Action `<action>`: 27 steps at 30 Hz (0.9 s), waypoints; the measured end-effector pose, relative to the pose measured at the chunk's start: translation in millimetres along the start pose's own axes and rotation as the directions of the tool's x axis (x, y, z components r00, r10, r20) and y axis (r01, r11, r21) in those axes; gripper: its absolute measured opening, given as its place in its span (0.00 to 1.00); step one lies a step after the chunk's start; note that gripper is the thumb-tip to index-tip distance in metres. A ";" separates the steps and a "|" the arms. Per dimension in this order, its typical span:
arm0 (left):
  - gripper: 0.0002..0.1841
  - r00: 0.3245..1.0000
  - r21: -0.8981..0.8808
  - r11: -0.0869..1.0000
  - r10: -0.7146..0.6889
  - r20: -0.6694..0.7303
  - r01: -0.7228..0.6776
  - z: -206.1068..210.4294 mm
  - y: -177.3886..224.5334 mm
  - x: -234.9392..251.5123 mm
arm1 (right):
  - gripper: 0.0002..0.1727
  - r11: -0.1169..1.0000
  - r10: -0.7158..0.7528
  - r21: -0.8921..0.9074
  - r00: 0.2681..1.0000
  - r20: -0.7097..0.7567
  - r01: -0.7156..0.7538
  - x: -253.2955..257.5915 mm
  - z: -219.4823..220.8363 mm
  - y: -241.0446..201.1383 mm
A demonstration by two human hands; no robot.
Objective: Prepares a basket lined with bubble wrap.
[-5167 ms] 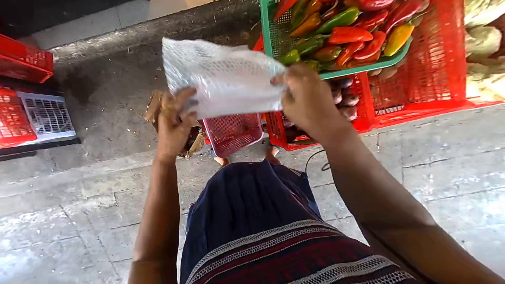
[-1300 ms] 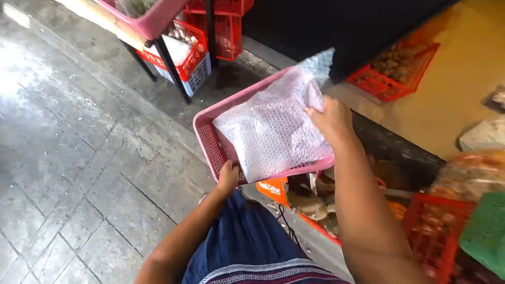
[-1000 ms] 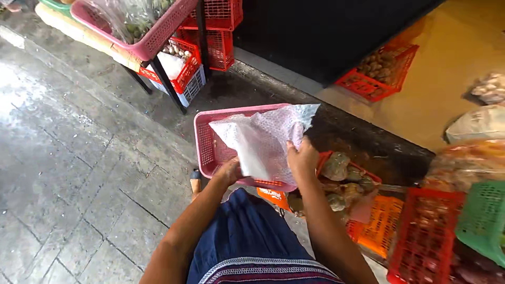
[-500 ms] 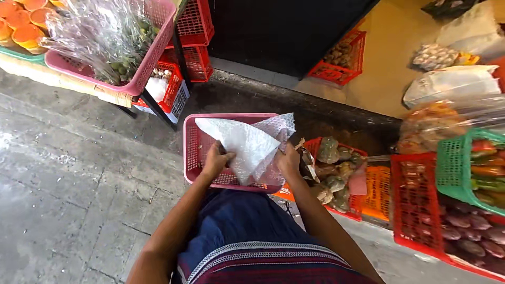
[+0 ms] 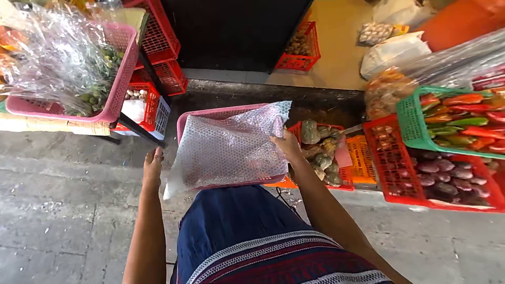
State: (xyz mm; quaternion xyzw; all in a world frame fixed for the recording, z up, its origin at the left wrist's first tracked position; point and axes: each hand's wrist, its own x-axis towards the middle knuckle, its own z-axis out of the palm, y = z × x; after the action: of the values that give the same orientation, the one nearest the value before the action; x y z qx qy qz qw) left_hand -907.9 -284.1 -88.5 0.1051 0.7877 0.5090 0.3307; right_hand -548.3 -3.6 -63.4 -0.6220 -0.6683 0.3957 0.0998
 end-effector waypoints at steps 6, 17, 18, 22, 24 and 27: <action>0.40 0.901 0.190 0.980 -0.028 0.432 -0.061 65.5 26.4 -5.2 | 0.26 0.993 -0.049 -0.106 0.997 -0.052 0.043 3.1 -45.5 -15.5; 0.46 0.902 0.341 0.909 0.081 0.423 -0.241 274.9 21.5 -46.9 | 0.58 0.981 0.088 -0.129 0.923 -0.375 -0.146 33.8 -162.5 96.9; 0.46 0.901 0.347 0.913 0.048 0.432 -0.215 292.8 14.5 -61.3 | 0.60 0.974 0.110 -0.122 0.873 -0.474 -0.189 24.8 -164.6 111.9; 0.45 0.883 0.340 0.937 -0.094 0.460 -0.077 362.8 -28.4 -123.2 | 0.69 0.879 0.476 0.313 0.671 -0.568 -0.359 -15.4 -137.9 196.7; 0.45 0.873 0.342 0.940 -0.155 0.463 -0.014 392.7 -50.9 -155.4 | 0.68 0.756 0.630 0.526 0.653 -0.421 -0.390 -21.1 -116.3 249.1; 0.41 0.839 0.327 0.933 -0.295 0.457 0.150 416.8 -83.1 -188.9 | 0.43 0.697 0.681 0.478 0.701 -0.210 -0.534 -21.8 -95.0 316.1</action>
State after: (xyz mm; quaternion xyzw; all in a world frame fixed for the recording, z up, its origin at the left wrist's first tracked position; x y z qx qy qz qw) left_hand -488.6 -111.8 -192.4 0.1853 0.7457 0.3061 0.5620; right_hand -246.5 -12.4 -198.7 -0.8414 -0.2968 0.4029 0.2040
